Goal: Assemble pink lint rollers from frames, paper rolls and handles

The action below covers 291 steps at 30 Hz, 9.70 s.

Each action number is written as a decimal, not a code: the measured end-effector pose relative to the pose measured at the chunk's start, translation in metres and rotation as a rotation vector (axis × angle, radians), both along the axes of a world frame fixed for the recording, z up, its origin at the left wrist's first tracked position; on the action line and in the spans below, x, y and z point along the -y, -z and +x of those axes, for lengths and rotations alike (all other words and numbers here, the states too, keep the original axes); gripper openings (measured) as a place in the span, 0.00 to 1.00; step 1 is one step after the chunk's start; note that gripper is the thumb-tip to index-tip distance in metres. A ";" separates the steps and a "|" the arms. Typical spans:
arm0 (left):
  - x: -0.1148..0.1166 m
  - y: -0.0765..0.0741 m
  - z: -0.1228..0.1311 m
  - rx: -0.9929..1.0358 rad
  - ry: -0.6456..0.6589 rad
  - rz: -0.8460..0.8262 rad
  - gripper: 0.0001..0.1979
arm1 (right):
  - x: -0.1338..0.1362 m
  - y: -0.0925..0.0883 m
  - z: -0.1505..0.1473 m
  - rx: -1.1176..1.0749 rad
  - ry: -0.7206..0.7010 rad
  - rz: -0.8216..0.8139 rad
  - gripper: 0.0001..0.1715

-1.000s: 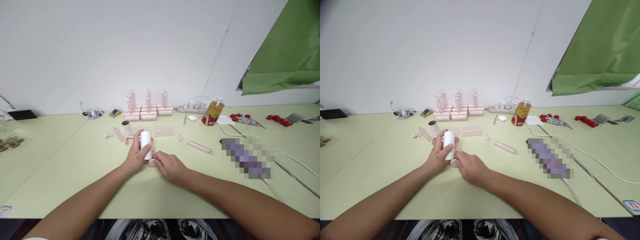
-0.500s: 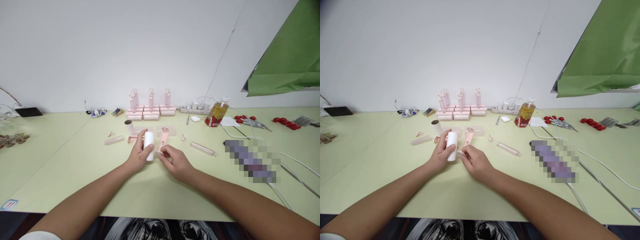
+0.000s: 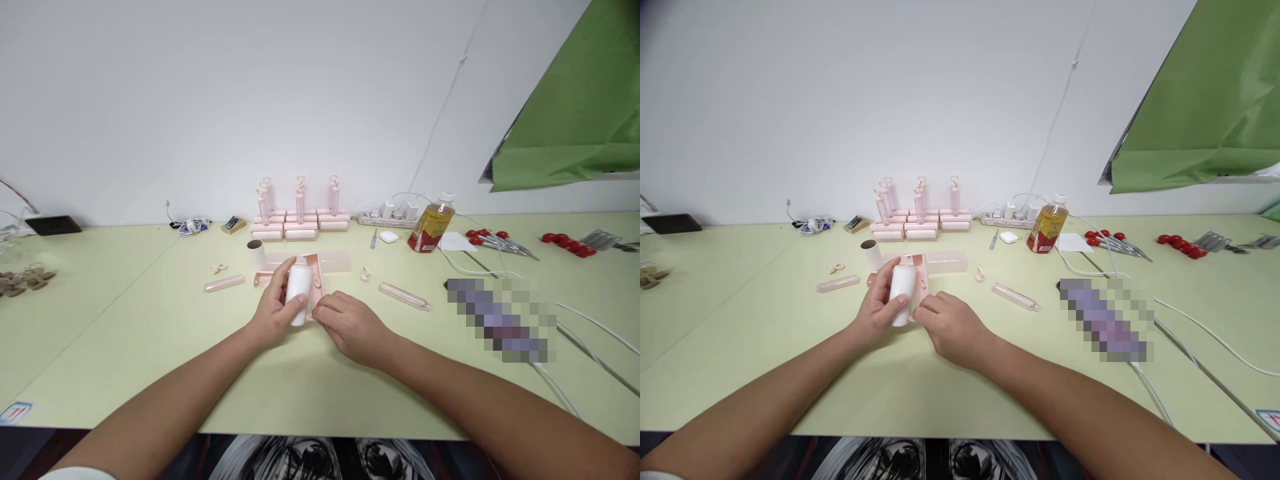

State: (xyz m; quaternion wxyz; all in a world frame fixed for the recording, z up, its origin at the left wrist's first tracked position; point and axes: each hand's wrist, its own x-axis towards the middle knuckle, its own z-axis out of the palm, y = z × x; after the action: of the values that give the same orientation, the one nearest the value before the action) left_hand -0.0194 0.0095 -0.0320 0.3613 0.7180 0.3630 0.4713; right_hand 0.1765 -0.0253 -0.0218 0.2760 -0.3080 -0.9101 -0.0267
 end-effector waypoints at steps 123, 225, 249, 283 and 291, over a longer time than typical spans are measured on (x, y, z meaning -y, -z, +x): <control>0.005 -0.006 0.019 0.612 0.157 -0.638 0.29 | -0.020 -0.029 0.045 -1.061 -0.012 -0.841 0.16; 0.023 -0.026 0.007 -0.480 0.184 0.078 0.05 | -0.049 -0.012 0.062 -0.393 0.559 -0.167 0.14; 0.028 -0.047 0.004 -0.933 0.227 -0.010 0.06 | 0.006 -0.021 0.017 -0.292 -0.073 -0.758 0.12; 0.026 -0.028 0.011 -1.204 -0.115 0.411 0.07 | 0.012 0.004 -0.008 -0.608 0.010 -1.610 0.27; 0.029 -0.025 0.013 -0.782 -0.149 0.824 0.15 | -0.030 -0.010 0.037 -0.570 -0.041 -1.073 0.40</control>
State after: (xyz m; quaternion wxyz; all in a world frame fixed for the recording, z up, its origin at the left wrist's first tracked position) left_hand -0.0062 -0.0195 -0.0073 -0.1439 0.8930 0.3055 0.2976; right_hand 0.2137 0.0045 -0.0114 0.3157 -0.3814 -0.6926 0.5246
